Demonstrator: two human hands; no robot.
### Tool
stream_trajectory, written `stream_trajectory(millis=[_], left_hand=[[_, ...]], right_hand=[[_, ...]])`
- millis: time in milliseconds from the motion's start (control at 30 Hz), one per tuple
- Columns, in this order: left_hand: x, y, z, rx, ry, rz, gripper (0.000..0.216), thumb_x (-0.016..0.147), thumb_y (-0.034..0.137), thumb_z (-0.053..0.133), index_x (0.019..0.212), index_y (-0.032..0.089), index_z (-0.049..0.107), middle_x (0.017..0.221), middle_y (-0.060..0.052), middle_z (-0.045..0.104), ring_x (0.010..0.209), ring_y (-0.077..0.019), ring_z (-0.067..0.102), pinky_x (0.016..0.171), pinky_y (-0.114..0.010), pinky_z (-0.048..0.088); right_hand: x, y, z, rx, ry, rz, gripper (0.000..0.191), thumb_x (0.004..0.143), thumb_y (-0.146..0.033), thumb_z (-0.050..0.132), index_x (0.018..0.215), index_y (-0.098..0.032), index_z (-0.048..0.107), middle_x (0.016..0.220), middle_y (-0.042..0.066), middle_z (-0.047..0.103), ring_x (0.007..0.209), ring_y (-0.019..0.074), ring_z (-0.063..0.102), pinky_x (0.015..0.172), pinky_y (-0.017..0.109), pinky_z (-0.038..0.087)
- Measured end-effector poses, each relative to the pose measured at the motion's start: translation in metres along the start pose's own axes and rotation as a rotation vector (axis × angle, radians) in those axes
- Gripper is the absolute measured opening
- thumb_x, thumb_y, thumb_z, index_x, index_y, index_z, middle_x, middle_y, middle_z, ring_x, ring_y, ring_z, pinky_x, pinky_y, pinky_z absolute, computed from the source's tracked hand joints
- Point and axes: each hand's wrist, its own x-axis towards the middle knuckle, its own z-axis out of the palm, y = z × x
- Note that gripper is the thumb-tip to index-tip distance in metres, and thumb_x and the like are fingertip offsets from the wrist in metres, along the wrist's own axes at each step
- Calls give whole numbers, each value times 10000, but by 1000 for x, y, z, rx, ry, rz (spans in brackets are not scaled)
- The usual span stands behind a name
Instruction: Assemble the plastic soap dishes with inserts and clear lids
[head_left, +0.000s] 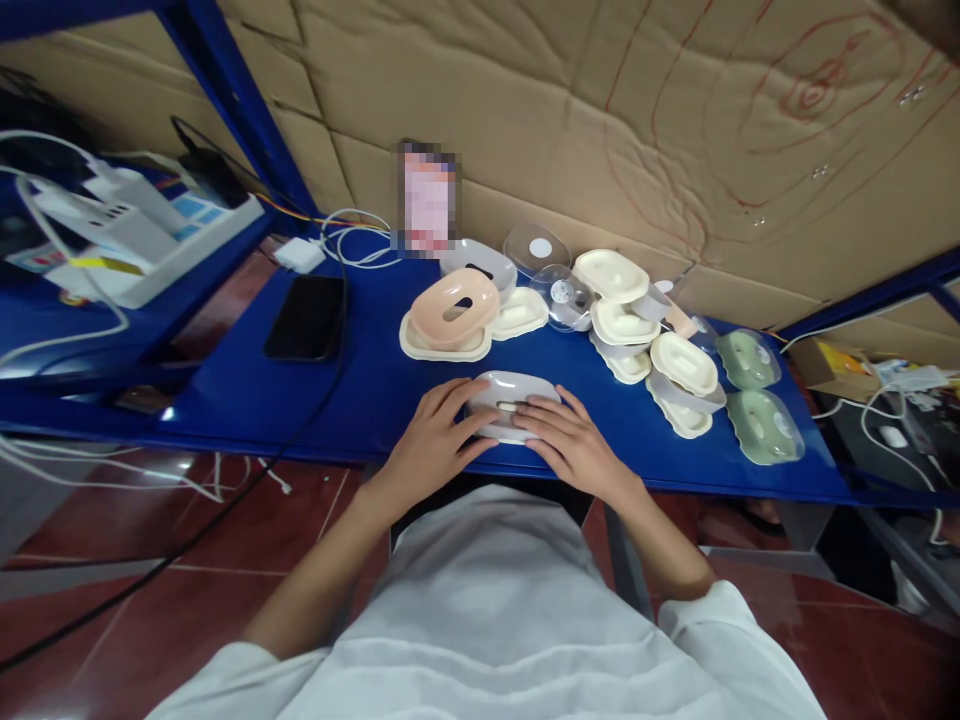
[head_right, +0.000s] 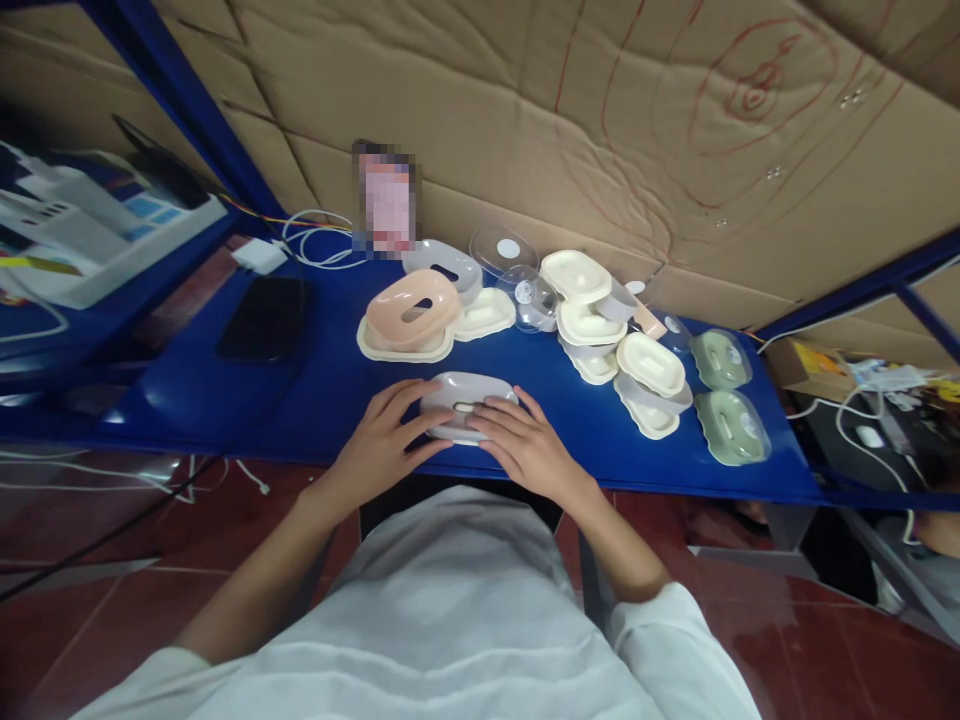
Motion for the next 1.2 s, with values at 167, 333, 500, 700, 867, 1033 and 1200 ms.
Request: stream_trajectory(millis=[167, 333, 500, 700, 867, 1033, 1200], left_hand=[[-1, -4, 4, -21, -50, 47, 278, 1060, 315, 667, 1323, 255, 732, 1406, -83, 731, 1471, -313, 561, 1201, -523, 515], [-2, -4, 4, -68, -70, 10, 276, 1057, 321, 673, 1320, 273, 743, 1438, -68, 717, 1496, -305, 539, 1241, -538, 491], [0, -2, 1, -102, -62, 14, 255, 1055, 301, 674, 1300, 272, 739, 1447, -74, 694, 1497, -292, 532, 1259, -530, 486], [0, 3, -1, -171, -25, -141, 384, 1045, 331, 684, 1425, 285, 653, 1730, -136, 362, 1559, -345, 478, 1252, -546, 502], [0, -1, 0, -220, -1, -201, 855, 1013, 387, 741, 1720, 354, 261, 1819, -151, 167, 1624, -375, 384, 1282, -563, 451], [0, -5, 1, -258, -68, -183, 675, 1048, 403, 686, 1658, 365, 399, 1767, -98, 357, 1602, -315, 436, 1287, -516, 452], [-1, -6, 2, -270, 7, -178, 470, 1022, 393, 724, 1464, 303, 593, 1664, -121, 477, 1543, -309, 512, 1269, -537, 472]], right_hand=[[-6, 12, 1, -28, -21, -67, 440, 1118, -280, 545, 1555, -273, 598, 1554, 72, 657, 1543, 241, 526, 1360, 577, 309], [32, 53, -28, -241, 129, 115, 446, 1120, -369, 521, 1552, -290, 597, 1628, 103, 582, 1576, 301, 475, 1339, 633, 297], [92, 105, -39, -475, 153, 367, 625, 1024, -362, 682, 1596, -161, 531, 1719, 244, 410, 1604, 472, 360, 1275, 824, 151], [62, 88, -41, -255, 266, 290, 551, 1060, -438, 638, 1522, -142, 607, 1614, 229, 553, 1550, 389, 480, 1291, 651, 365], [8, 36, -28, 144, 64, 70, 559, 1094, -389, 590, 1637, -302, 489, 1687, 107, 506, 1615, 296, 416, 1297, 576, 425], [-6, 21, -1, 125, 22, -40, 594, 1103, -295, 569, 1679, -315, 426, 1764, 113, 378, 1670, 310, 289, 1326, 631, 356], [-7, 26, 6, 2, 3, -80, 517, 1094, -294, 604, 1606, -316, 532, 1745, 91, 419, 1680, 312, 254, 1342, 662, 305]])
